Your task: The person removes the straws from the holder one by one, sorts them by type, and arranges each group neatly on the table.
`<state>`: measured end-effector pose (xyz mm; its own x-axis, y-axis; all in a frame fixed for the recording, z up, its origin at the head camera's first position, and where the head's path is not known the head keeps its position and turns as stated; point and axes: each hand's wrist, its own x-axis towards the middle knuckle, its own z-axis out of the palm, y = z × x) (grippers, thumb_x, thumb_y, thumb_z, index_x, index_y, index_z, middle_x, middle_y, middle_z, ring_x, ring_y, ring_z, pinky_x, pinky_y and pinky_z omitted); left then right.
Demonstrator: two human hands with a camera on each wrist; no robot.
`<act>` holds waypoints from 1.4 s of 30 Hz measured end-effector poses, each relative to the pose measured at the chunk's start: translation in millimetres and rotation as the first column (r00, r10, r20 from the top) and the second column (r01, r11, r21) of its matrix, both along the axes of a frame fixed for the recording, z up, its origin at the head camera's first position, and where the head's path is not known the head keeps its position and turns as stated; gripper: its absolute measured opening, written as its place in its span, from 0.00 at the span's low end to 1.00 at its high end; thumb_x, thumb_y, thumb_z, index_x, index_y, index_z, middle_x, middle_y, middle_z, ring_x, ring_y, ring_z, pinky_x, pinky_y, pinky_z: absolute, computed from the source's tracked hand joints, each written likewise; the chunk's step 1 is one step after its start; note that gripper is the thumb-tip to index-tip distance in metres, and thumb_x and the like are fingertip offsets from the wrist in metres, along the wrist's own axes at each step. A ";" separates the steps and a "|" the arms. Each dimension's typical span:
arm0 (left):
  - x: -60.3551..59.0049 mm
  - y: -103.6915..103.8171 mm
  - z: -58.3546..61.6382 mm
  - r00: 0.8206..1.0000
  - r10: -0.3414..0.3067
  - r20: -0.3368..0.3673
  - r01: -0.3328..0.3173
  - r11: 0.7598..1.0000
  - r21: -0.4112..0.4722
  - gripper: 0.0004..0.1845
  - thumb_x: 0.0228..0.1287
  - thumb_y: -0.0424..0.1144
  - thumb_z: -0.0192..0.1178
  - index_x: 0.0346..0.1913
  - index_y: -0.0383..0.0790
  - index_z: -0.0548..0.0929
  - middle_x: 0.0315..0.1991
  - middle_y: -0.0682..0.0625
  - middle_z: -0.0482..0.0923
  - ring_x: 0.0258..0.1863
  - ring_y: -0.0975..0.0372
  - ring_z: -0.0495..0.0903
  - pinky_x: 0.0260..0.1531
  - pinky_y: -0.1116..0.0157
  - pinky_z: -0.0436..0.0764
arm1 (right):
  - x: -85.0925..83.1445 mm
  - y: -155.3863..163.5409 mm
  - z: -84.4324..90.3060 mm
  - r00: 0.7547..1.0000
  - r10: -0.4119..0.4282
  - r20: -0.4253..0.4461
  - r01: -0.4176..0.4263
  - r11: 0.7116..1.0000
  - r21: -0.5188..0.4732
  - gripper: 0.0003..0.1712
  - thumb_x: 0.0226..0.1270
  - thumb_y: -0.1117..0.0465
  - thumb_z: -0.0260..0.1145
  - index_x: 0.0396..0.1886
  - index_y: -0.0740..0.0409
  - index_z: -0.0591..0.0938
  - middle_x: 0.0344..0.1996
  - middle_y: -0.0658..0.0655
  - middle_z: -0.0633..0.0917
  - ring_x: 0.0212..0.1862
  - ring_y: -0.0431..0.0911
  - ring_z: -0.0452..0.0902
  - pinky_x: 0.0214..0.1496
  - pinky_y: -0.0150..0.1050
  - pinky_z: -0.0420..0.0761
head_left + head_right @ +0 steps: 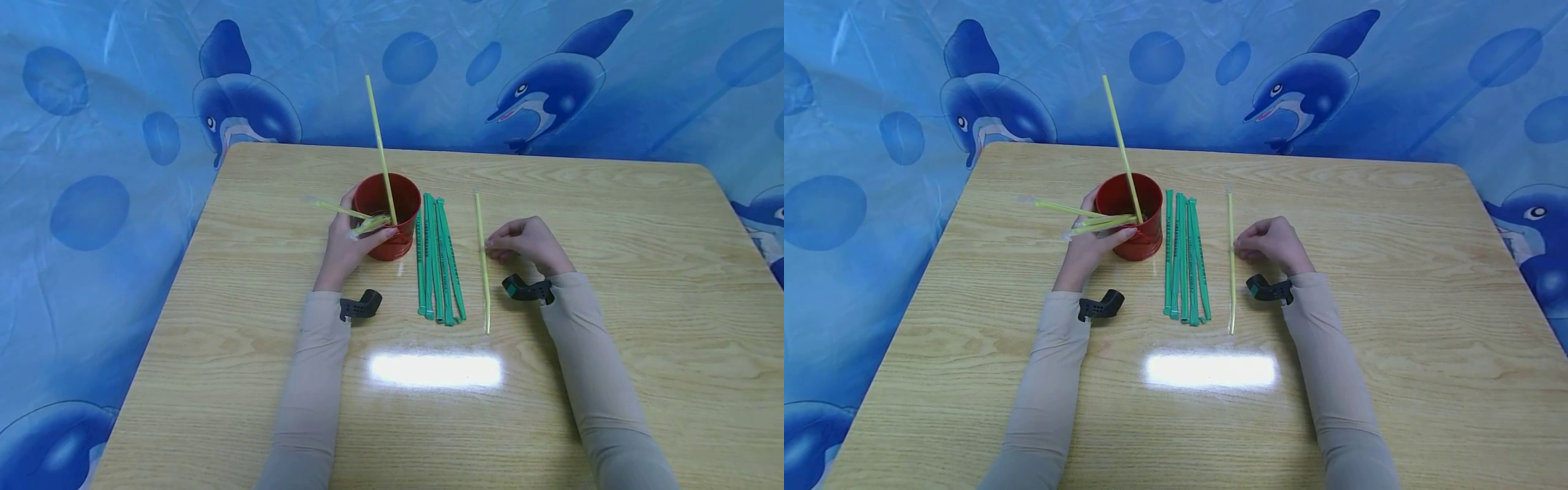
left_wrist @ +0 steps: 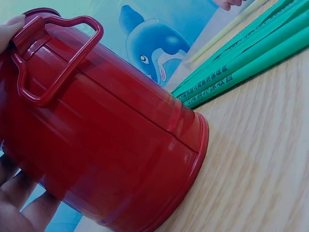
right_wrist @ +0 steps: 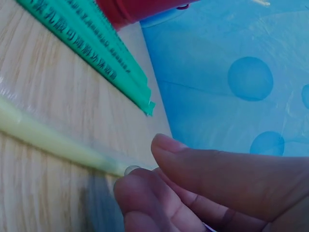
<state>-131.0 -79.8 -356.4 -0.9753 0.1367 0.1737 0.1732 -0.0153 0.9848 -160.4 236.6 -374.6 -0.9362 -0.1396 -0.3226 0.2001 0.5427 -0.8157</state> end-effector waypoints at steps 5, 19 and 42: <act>-0.1 0.3 -0.1 1.000 0.003 -0.003 -0.003 1.000 -0.001 0.42 0.54 0.26 0.66 0.70 0.32 0.56 0.65 0.37 0.63 0.65 0.48 0.62 0.58 0.59 0.72 | -1.5 -0.4 2.7 1.000 -0.014 -0.012 0.013 0.999 -0.041 0.18 0.62 0.62 0.67 0.44 0.75 0.79 0.31 0.54 0.85 0.31 0.39 0.82 0.37 0.33 0.83; -0.2 -0.1 -0.8 1.000 0.005 -0.001 -0.005 1.000 -0.004 0.42 0.54 0.27 0.66 0.70 0.33 0.56 0.65 0.39 0.64 0.65 0.51 0.63 0.59 0.60 0.71 | -4.3 -16.3 12.7 0.995 -0.072 -0.073 0.066 0.995 -0.081 0.17 0.63 0.61 0.66 0.45 0.71 0.80 0.34 0.55 0.85 0.35 0.41 0.83 0.44 0.39 0.82; -1.3 -0.8 -2.4 1.000 -0.001 0.014 0.001 1.000 0.006 0.42 0.54 0.28 0.66 0.70 0.34 0.56 0.66 0.39 0.63 0.65 0.50 0.63 0.58 0.59 0.72 | -22.2 -61.0 38.9 0.989 -0.030 -0.147 -0.003 0.975 -0.220 0.16 0.62 0.61 0.67 0.45 0.68 0.81 0.36 0.55 0.85 0.41 0.52 0.82 0.50 0.48 0.80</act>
